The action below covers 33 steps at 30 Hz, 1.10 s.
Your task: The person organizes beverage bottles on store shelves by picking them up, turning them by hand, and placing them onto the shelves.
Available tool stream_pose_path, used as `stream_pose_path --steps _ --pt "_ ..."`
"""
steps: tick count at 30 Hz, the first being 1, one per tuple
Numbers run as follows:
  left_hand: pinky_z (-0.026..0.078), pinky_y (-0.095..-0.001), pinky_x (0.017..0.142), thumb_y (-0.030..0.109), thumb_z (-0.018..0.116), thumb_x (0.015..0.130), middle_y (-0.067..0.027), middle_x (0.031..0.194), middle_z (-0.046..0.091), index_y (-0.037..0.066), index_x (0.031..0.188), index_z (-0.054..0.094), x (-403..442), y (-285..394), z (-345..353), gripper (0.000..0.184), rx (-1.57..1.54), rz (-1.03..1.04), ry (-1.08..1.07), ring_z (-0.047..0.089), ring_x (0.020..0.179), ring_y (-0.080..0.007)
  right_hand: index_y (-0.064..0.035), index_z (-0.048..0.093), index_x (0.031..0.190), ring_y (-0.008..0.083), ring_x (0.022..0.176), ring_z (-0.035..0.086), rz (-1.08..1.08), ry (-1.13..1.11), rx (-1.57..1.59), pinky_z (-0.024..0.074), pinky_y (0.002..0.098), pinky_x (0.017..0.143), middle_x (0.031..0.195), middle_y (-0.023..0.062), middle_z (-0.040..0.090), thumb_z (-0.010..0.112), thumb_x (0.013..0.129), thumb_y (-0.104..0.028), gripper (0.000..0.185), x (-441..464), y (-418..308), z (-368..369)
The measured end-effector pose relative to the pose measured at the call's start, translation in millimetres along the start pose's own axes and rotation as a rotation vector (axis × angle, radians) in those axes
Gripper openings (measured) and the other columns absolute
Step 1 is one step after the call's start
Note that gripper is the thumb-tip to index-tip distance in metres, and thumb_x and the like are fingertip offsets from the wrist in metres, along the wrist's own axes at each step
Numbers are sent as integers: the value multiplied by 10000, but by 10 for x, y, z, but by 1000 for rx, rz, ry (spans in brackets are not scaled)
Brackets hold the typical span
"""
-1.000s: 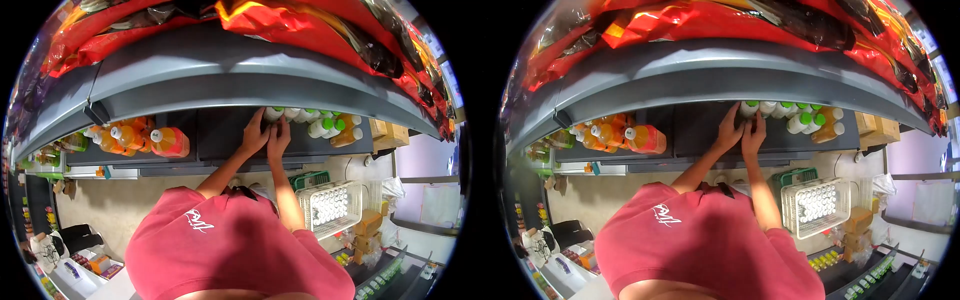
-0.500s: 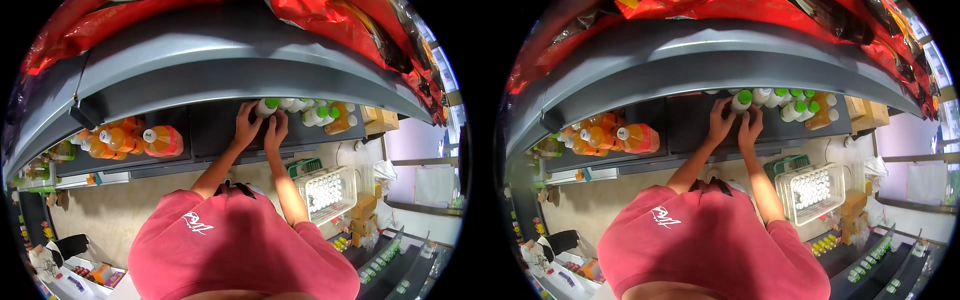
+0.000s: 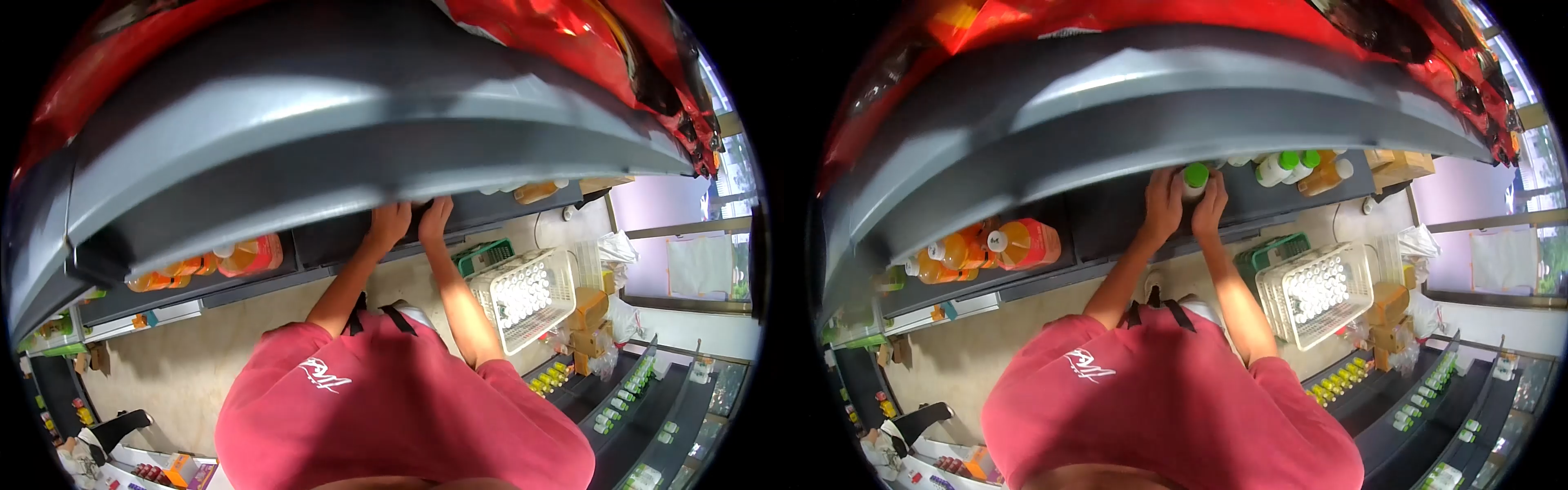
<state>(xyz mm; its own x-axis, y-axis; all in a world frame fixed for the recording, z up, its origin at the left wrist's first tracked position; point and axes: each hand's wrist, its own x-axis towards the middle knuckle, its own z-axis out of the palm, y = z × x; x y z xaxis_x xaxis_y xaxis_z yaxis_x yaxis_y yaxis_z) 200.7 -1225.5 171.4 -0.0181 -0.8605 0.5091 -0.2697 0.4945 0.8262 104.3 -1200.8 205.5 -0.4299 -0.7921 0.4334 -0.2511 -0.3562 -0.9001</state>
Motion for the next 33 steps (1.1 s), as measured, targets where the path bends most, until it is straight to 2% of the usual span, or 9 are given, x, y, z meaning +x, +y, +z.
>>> stream_pose_path --steps 5,6,11,16,20,22,24,30,33 --pt "411 -498 829 175 390 999 -257 1041 592 -37 1039 580 -120 -42 5 288 -70 -42 -85 539 955 -454 60 580 1095 213 925 559 149 -69 6 449 362 848 1001 151 633 310 1010 -289 449 -29 302 -52" --pt "413 -493 841 176 379 1004 -260 1055 589 -41 1047 577 -90 -34 -16 297 -2 -74 -151 539 968 -455 55 582 1087 198 918 558 239 -130 208 451 354 842 988 136 636 308 1011 -297 452 41 24 -46" --pt "383 -404 1044 218 287 1032 -235 1332 532 -45 1334 482 138 291 -121 446 -164 -60 -196 515 1222 -400 47 565 1093 209 910 567 246 -151 149 449 333 841 1006 146 625 310 996 -274 421 27 212 -69" --pt "413 -420 1007 250 277 1023 -235 1280 566 -38 1276 533 131 406 -96 462 -203 80 -108 545 1186 -392 55 566 1028 220 850 554 115 -59 92 444 343 781 917 158 612 343 995 -252 381 -91 -158 -60" --pt "446 -403 957 279 272 1019 -236 1193 619 -51 1230 567 -58 880 -71 490 -376 32 -102 603 1105 -372 33 563 955 207 807 545 205 103 354 439 324 740 872 134 594 352 997 -277 377 -359 -553 -177" --pt "458 -390 937 285 267 1019 -221 1169 637 -51 1204 583 -88 1223 -5 497 -422 73 -110 622 1071 -353 18 561 910 181 788 530 114 133 130 437 323 726 846 99 579 362 995 -287 375 -385 -681 -393" --pt "446 -338 937 303 234 1024 -154 1181 639 -44 1175 592 -206 1626 37 520 -527 -6 -220 605 1050 -230 4 557 873 144 772 509 67 181 248 431 314 700 819 63 564 376 989 -285 360 -409 -1020 -733" --pt "475 -344 924 321 218 1043 -173 1198 642 -31 1156 573 -880 2559 480 512 -920 -140 -590 627 1016 -215 -8 563 915 106 791 512 146 550 150 431 271 721 838 42 578 379 1016 -267 334 -1024 -1876 -1696" --pt "460 -301 854 283 268 1039 -114 1012 654 -32 1082 598 -1276 2956 530 458 -995 -181 -743 599 915 -171 -20 551 967 113 847 516 110 708 107 427 268 762 909 46 581 370 1042 -322 359 -1535 -2234 -1981"
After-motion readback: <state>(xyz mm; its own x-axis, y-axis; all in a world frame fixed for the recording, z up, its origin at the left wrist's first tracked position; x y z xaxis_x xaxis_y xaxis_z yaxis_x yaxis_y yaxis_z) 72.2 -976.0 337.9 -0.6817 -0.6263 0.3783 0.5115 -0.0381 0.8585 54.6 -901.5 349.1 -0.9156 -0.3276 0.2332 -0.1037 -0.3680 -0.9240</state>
